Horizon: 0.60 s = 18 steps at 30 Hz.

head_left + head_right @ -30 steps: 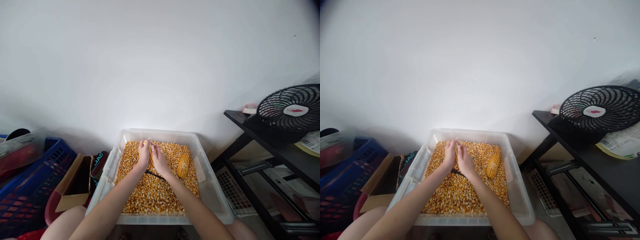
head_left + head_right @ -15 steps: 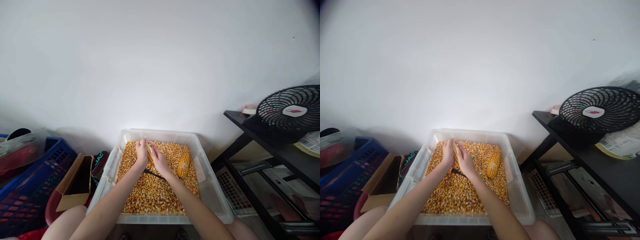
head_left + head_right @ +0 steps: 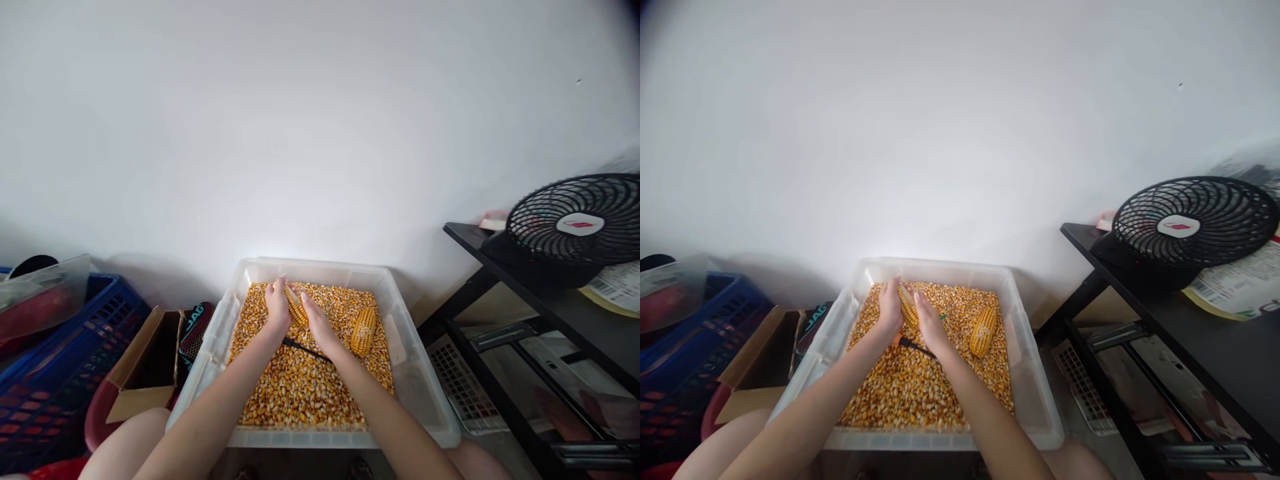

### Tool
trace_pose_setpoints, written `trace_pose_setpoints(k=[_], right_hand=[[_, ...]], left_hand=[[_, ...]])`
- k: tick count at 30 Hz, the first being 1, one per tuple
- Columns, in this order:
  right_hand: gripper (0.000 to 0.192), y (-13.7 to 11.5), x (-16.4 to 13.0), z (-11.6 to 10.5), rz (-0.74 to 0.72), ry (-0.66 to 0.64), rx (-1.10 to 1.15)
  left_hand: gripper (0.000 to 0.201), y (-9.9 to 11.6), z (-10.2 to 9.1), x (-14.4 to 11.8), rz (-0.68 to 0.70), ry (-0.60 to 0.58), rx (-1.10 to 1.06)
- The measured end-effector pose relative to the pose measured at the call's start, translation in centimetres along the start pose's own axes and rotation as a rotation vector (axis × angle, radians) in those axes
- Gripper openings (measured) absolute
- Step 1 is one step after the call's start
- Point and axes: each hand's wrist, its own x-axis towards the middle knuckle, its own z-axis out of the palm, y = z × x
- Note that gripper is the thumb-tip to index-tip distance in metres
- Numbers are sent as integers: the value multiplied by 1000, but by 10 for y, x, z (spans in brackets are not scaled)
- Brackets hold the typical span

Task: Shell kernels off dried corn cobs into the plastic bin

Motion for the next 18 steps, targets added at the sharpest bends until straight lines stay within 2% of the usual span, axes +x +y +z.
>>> trace_pose_setpoints(k=[3,7,12,15,18], right_hand=[[53,2,-1,-5,122,-38,-37],[47,5,-3,-2,33,-22,-166],[46,7,-4,9,-14,69,-287],[44,8,0,11,32,164,-220],[48,3,2,8,139,86,-49]], left_hand=[[23,2,-2,6,-23,0,-53],[21,1,-3,9,-16,-13,-37],[16,2,-4,7,14,21,2],[15,5,-3,4,11,10,2],[16,7,-3,5,-13,-11,-25]])
